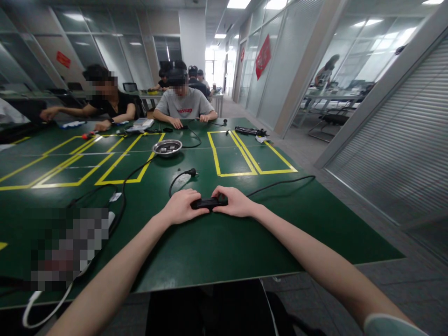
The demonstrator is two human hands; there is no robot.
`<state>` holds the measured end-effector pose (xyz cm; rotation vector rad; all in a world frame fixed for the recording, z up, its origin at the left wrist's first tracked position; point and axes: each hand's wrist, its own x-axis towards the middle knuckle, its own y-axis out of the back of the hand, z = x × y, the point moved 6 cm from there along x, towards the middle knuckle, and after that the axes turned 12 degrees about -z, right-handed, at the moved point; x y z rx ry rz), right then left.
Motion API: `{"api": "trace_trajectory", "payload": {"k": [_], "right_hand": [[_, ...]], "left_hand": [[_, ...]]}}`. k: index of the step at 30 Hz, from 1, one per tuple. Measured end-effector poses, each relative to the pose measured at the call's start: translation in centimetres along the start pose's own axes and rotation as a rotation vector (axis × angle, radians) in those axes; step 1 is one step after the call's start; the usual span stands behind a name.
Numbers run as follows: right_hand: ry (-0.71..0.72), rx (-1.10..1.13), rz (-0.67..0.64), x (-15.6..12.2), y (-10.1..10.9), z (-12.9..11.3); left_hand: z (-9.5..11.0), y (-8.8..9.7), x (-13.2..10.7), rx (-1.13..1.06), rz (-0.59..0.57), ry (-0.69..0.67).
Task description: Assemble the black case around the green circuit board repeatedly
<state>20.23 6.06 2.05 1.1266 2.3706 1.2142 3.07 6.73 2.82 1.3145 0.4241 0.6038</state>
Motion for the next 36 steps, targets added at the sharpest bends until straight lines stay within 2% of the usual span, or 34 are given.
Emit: {"api": "trace_trajectory", "payload": {"k": [5,10,15,23,29,33,36], "right_hand": [[0.027,-0.046,0.014,0.0,0.0,0.1],[0.096,-0.157,0.014,-0.1,0.1,-0.4],[0.162,-0.318,0.063,0.0,0.0,-1.0],[0.159,-0.387,0.132,-0.1,0.1,-0.8],[0.119,-0.281,0.074,0.0,0.2,-0.6],[0.028,-0.188,0.11,0.0,0.5,-0.3],[-0.1,0.014,0.134,0.1,0.5,0.8]], "left_hand": [[0.8,0.4,-0.1,0.117,0.085,-0.053],[1.2,0.4,0.0,0.061,0.151,-0.042],[1.5,-0.3,0.3,-0.024,0.11,-0.077],[0.3,-0.3,0.3,-0.077,0.111,0.016],[0.2,0.0,0.1,-0.086,0.078,0.049],[1.0,0.0,0.0,-0.062,0.12,-0.027],[1.7,-0.5,0.4,0.044,0.133,-0.049]]}}
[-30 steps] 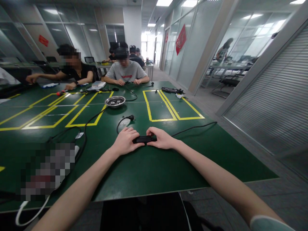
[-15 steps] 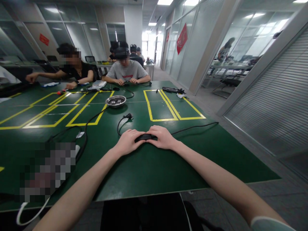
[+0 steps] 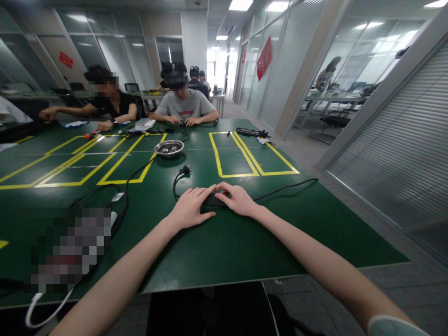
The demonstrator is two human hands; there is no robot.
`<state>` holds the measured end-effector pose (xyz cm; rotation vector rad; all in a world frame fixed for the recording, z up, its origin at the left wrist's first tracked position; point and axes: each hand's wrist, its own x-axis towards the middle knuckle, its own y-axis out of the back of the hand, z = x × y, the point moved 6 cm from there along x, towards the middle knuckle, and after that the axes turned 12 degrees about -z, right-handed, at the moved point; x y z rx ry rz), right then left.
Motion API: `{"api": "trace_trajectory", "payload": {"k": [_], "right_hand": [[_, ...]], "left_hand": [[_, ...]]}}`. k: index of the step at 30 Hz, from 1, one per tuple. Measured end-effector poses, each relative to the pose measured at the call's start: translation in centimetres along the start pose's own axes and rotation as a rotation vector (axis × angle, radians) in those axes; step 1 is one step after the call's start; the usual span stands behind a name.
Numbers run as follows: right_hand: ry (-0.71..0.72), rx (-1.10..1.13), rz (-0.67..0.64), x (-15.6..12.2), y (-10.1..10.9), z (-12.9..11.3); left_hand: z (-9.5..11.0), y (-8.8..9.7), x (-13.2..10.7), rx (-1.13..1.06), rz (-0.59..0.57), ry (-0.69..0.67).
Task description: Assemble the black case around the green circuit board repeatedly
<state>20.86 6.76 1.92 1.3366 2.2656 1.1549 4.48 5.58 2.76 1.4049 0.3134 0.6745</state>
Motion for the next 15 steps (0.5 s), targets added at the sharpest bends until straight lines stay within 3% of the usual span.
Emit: {"api": "trace_trajectory", "payload": {"k": [4,6,9,11,15], "right_hand": [[-0.15,0.349,-0.1,0.3,-0.9,1.7],[-0.166,0.379,-0.162,0.3,-1.2,1.8],[-0.105,0.14,-0.13,0.0,-0.5,0.8],[0.012,-0.055,-0.099,-0.3,-0.1,-0.5],[0.215,-0.214,-0.154,-0.8,-0.3,-2.2]], "left_hand": [[0.5,-1.1,0.8,0.132,-0.057,-0.004],[0.6,-1.4,1.0,0.147,-0.087,-0.018],[0.2,-1.5,0.9,0.13,-0.116,-0.035],[-0.1,-1.4,0.7,0.104,-0.127,-0.03],[-0.7,-1.4,0.5,0.057,-0.135,0.004]]}}
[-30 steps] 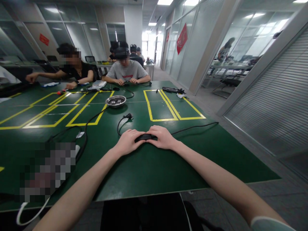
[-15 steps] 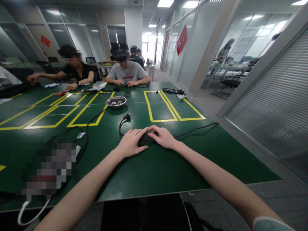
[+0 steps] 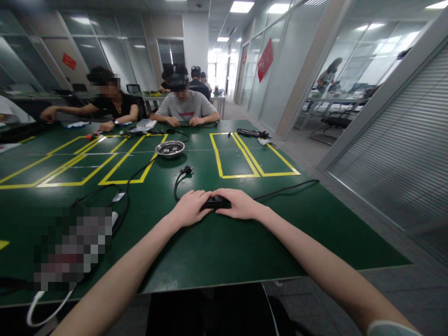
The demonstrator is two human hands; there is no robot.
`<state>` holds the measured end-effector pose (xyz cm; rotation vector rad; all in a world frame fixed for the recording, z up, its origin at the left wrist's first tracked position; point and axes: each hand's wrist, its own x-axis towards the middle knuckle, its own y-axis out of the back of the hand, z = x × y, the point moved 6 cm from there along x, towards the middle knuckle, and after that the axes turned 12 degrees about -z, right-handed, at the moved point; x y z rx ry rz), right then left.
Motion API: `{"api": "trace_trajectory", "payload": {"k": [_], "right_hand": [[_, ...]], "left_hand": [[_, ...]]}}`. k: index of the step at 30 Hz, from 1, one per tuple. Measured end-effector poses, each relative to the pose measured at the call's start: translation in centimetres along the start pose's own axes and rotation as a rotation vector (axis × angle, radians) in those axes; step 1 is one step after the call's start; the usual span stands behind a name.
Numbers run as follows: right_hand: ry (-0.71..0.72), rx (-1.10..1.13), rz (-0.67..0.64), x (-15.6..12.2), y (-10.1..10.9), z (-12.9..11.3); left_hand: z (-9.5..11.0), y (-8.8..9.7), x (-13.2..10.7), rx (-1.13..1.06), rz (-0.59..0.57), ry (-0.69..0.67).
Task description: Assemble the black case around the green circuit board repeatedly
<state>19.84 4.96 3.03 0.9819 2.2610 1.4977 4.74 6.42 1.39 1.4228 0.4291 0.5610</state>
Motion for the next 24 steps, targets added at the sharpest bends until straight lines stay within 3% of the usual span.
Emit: {"api": "trace_trajectory", "payload": {"k": [9,14,17,19,24], "right_hand": [[-0.057,-0.302,-0.07,0.6,-0.4,0.3],[-0.028,-0.278,-0.043,0.4,0.0,-0.1],[-0.029,-0.11,0.0,0.0,0.6,0.0],[-0.029,0.131,-0.003,-0.3,0.8,0.4],[-0.118,0.879,-0.238,-0.5,-1.1,1.7]], "left_hand": [[-0.7,1.0,-0.1,-0.031,0.072,0.052],[-0.4,1.7,-0.6,-0.17,0.075,-0.007],[-0.2,1.9,-0.8,-0.152,0.091,-0.021],[0.1,2.1,-0.9,-0.068,0.093,-0.054],[1.1,2.4,-0.9,0.094,0.105,-0.147]]}}
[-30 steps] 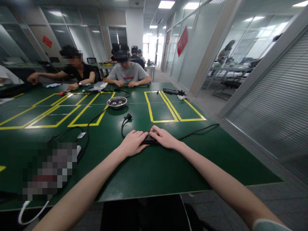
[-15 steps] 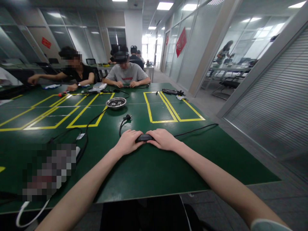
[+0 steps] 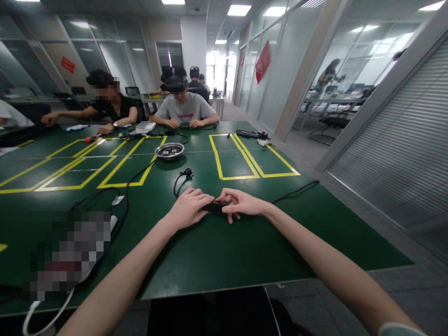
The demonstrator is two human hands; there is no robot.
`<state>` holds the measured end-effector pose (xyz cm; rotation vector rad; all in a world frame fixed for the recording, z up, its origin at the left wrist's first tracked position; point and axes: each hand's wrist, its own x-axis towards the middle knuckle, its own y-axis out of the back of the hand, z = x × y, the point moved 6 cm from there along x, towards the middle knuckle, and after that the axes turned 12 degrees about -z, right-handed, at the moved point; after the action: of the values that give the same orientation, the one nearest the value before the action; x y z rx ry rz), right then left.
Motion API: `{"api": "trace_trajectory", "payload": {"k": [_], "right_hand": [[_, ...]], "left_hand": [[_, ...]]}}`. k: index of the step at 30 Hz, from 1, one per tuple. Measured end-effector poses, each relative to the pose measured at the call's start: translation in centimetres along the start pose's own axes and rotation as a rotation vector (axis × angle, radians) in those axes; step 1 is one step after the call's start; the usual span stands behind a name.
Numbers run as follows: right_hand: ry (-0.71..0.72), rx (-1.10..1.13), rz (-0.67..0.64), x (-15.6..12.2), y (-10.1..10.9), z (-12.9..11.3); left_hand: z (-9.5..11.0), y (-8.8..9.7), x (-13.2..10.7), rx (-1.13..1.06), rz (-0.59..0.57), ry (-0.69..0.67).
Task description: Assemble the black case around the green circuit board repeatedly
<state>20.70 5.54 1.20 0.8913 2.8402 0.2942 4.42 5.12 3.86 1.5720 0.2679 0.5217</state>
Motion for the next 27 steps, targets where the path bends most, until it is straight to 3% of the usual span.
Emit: {"api": "trace_trajectory", "payload": {"k": [2,6,9,13,17,19,22,27], "right_hand": [[-0.012,0.069,0.027,0.2,0.0,0.3],[0.027,0.015,0.271,0.7,0.6,0.1],[0.043,0.045,0.47,0.3,2.2,0.3],[0.097,0.128,0.881,-2.6,7.5,1.0],[0.213,0.146,1.381,-8.0,12.9,2.0],[0.241,0.06,1.557,-10.5,14.6,2.4],[0.153,-0.117,1.628,-12.8,16.0,3.3],[-0.323,-0.492,1.487,-12.9,16.0,5.1]], "left_hand": [[0.0,0.0,0.1,0.009,0.012,-0.012],[-0.5,-0.1,0.0,-0.038,0.076,0.025],[-0.9,0.3,-0.2,-0.023,0.173,0.087],[-1.3,0.4,-0.5,-0.037,0.188,0.13],[-1.7,-1.6,-0.3,-0.161,-0.024,0.101],[-1.9,-2.3,-0.3,-0.207,-0.067,0.109],[-2.1,-2.7,-0.2,-0.227,-0.073,0.123],[-2.2,-2.7,-0.3,-0.245,-0.082,0.136]]}}
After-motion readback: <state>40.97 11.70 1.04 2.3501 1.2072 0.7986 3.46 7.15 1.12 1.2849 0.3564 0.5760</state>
